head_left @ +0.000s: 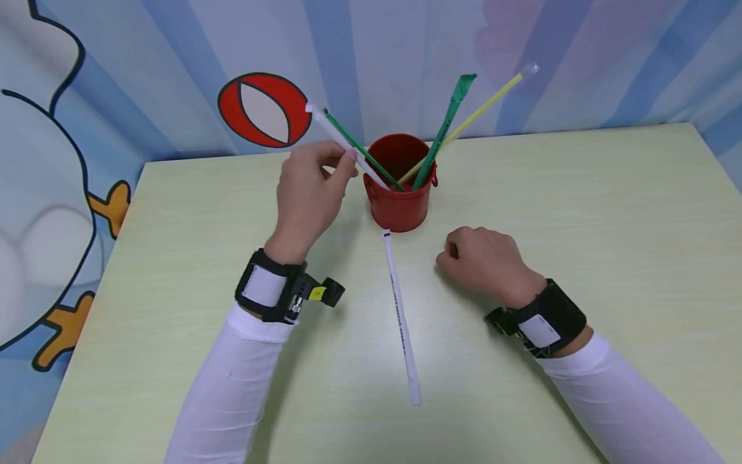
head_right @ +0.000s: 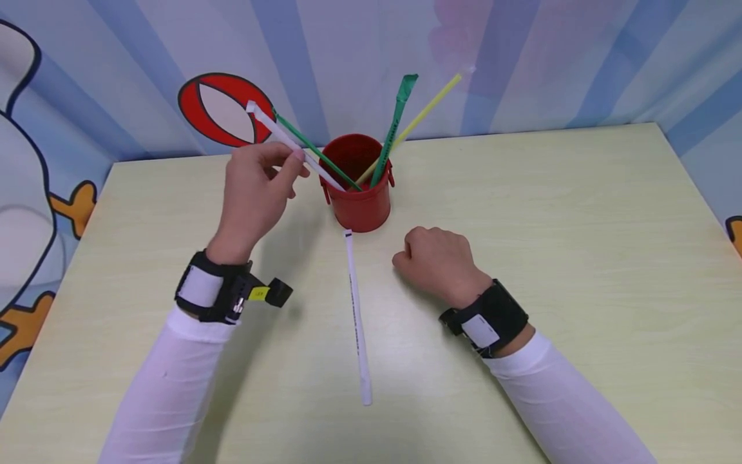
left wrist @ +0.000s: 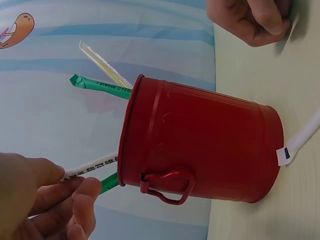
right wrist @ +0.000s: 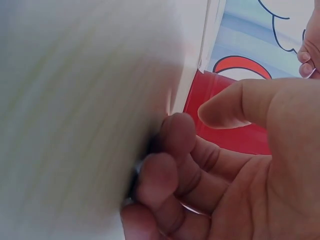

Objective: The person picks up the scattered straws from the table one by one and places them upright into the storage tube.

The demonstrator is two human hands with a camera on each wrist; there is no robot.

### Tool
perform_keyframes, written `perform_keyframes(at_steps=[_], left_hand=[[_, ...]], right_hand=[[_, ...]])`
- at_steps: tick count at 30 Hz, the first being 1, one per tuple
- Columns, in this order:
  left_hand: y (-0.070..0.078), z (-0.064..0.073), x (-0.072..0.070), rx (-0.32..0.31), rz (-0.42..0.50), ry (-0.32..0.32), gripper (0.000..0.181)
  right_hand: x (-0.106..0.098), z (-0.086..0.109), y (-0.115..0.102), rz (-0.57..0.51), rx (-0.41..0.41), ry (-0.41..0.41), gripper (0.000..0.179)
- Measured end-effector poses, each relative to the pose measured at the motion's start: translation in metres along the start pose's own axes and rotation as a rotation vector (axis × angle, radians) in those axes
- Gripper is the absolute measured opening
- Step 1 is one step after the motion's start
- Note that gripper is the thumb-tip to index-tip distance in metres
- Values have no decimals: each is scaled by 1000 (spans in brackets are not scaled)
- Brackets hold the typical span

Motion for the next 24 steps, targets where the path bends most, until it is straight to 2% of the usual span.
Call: perform_keyframes(at_steps=[8,14,24], left_hand=[[-2,0,3,-7,-38,-35,27],[-10,4,5,-55,-80,-73,28],[-35,19,17,-101,-163,-228,30]], right_hand=[[1,0,0,-11,0,2,31],[2,-1,0,-14,-5,6,31],[2,-1,0,-16,0,7,32]])
Point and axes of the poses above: each hand's wrist, its own z-axis away from the middle knuckle, its own x-axis out of the palm, y = z × x, the point moved 3 cm from there along -z, towards the middle knuckle, and after that the axes turned 8 degrees about -z, right-handed, at the moved point
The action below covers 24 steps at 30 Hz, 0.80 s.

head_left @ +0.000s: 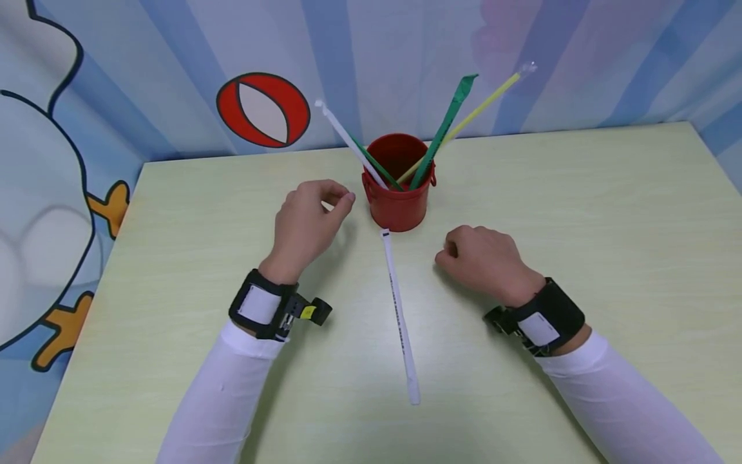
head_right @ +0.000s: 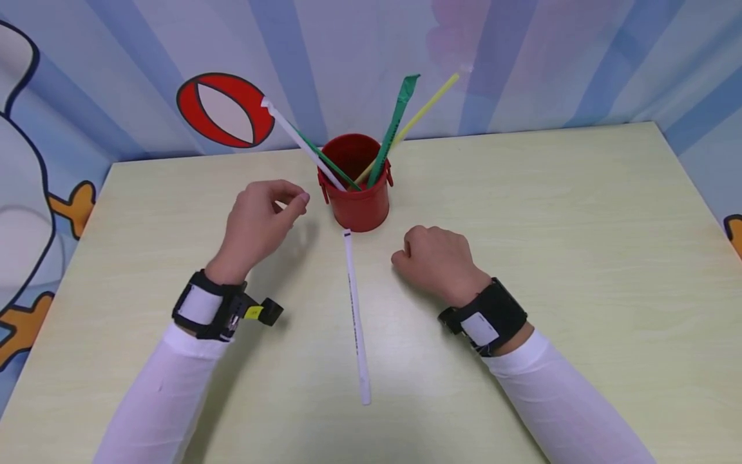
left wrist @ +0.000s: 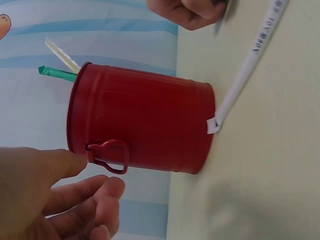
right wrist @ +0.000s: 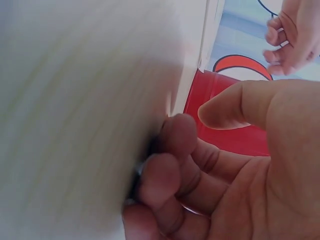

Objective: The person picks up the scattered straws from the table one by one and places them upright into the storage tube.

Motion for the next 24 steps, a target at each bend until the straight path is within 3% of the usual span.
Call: perform_keyframes(at_steps=[13,24], left_hand=[[-15,14,26,-19,-151,-251,23],[-25,21,36,2,-182,-285,22]], right_hand=[[1,-1,-1,3,1,1,33],[1,0,-1,10,10,2,33]])
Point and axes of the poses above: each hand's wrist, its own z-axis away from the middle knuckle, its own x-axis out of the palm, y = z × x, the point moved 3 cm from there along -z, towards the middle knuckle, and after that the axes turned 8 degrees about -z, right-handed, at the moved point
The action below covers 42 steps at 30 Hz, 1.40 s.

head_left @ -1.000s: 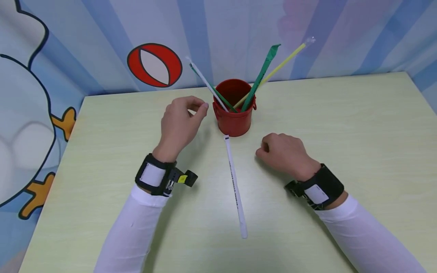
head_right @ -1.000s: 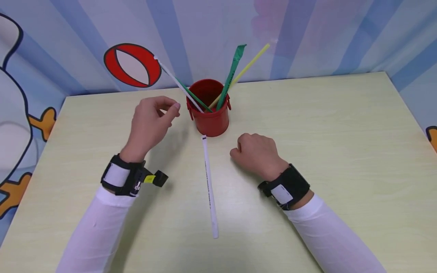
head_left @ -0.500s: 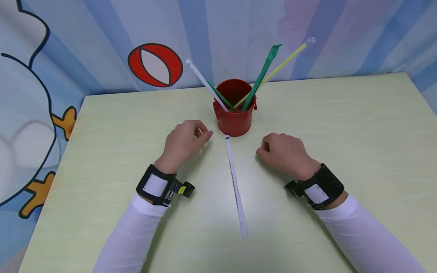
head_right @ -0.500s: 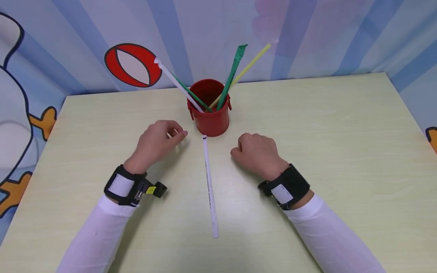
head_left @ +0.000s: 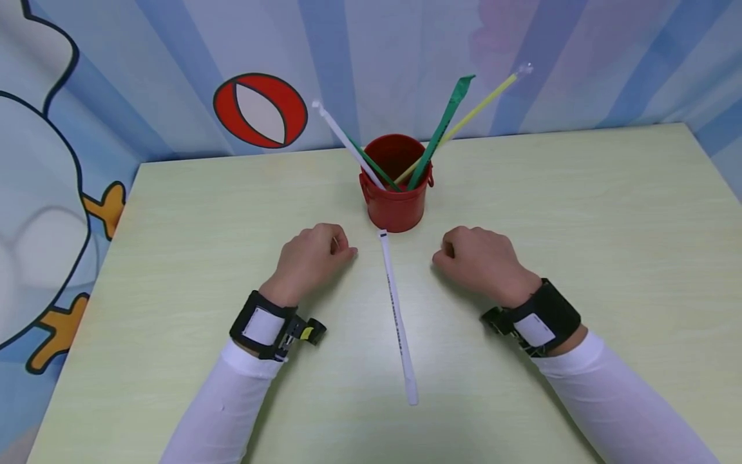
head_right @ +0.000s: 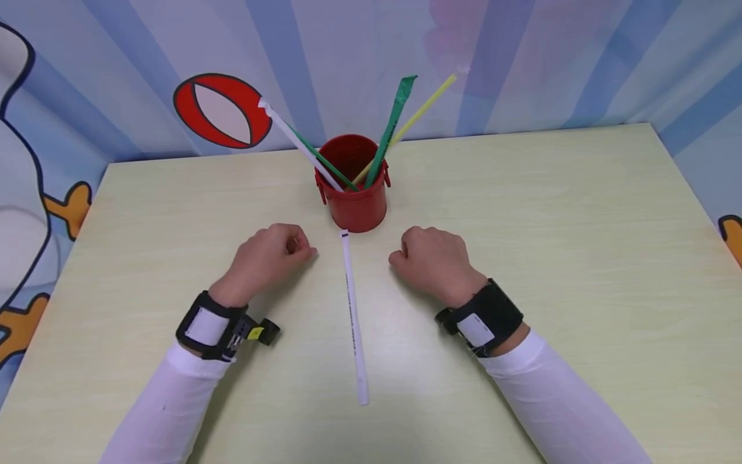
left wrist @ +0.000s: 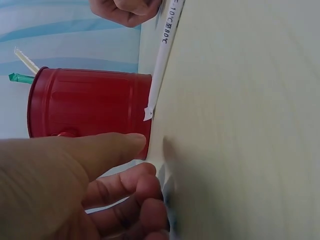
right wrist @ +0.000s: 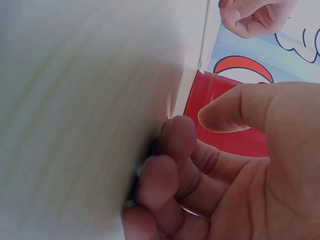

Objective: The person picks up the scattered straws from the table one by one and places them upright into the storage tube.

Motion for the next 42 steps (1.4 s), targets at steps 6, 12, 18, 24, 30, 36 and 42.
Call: perform_keyframes(at_steps=[6,12,18,24,30,36,42], left_hand=[[-1,2,2,7,-14,-8,19],[0,2,2,4,-33,-9,17],[1,2,3,-1,-32,-14,17],[1,2,3,3,-31,-9,18],[0,3,3,6,-41,-4,17],[0,3,4,12,-43,-2,17],[-1,4,4,15,-41,3,17]], right_hand=[[0,0,-1,-1,1,-4,33],[-1,3,-3,4,2,0,36],[0,8,-15,8,-45,26,35],[9,19,-38,22,-107,29,33],[24,31,-55,52,-160,-10,34],[39,38,-60,109,-171,-95,36],[44,39,-61,126,-191,-96,31]])
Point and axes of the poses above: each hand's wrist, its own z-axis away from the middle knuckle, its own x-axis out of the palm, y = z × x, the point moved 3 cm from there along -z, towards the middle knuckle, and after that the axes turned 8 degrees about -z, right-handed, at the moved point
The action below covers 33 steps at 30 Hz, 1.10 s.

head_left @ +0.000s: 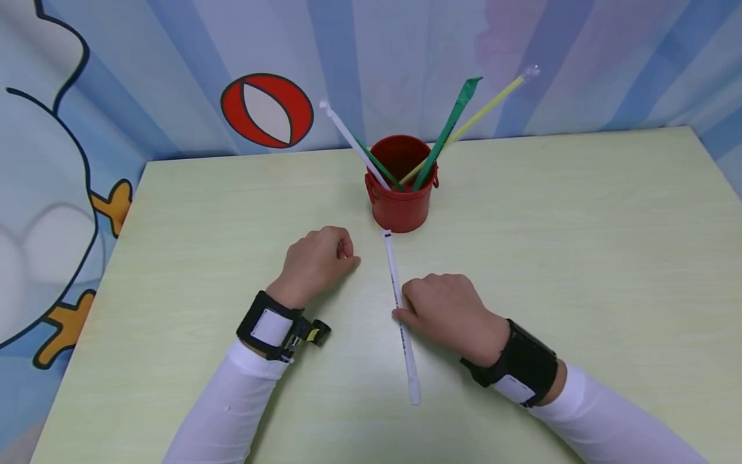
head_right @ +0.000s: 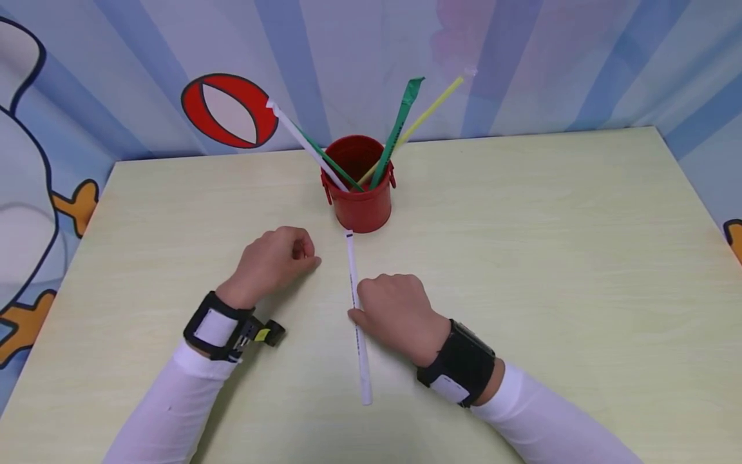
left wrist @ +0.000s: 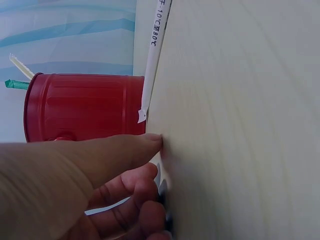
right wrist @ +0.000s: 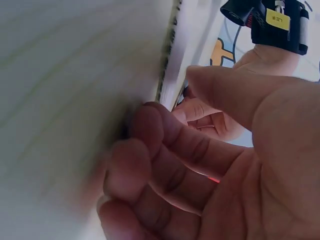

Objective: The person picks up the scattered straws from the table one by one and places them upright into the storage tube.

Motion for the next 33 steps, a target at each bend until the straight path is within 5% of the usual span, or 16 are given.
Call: perform_keyframes(at_steps=[10,33], left_hand=[[-1,0,0,-2,-5,8,17],[1,0,0,-9,4,-2,16]], right_hand=[[0,-1,0,11,-3,-10,20],[3,1,-2,-16,-20,-14,27]])
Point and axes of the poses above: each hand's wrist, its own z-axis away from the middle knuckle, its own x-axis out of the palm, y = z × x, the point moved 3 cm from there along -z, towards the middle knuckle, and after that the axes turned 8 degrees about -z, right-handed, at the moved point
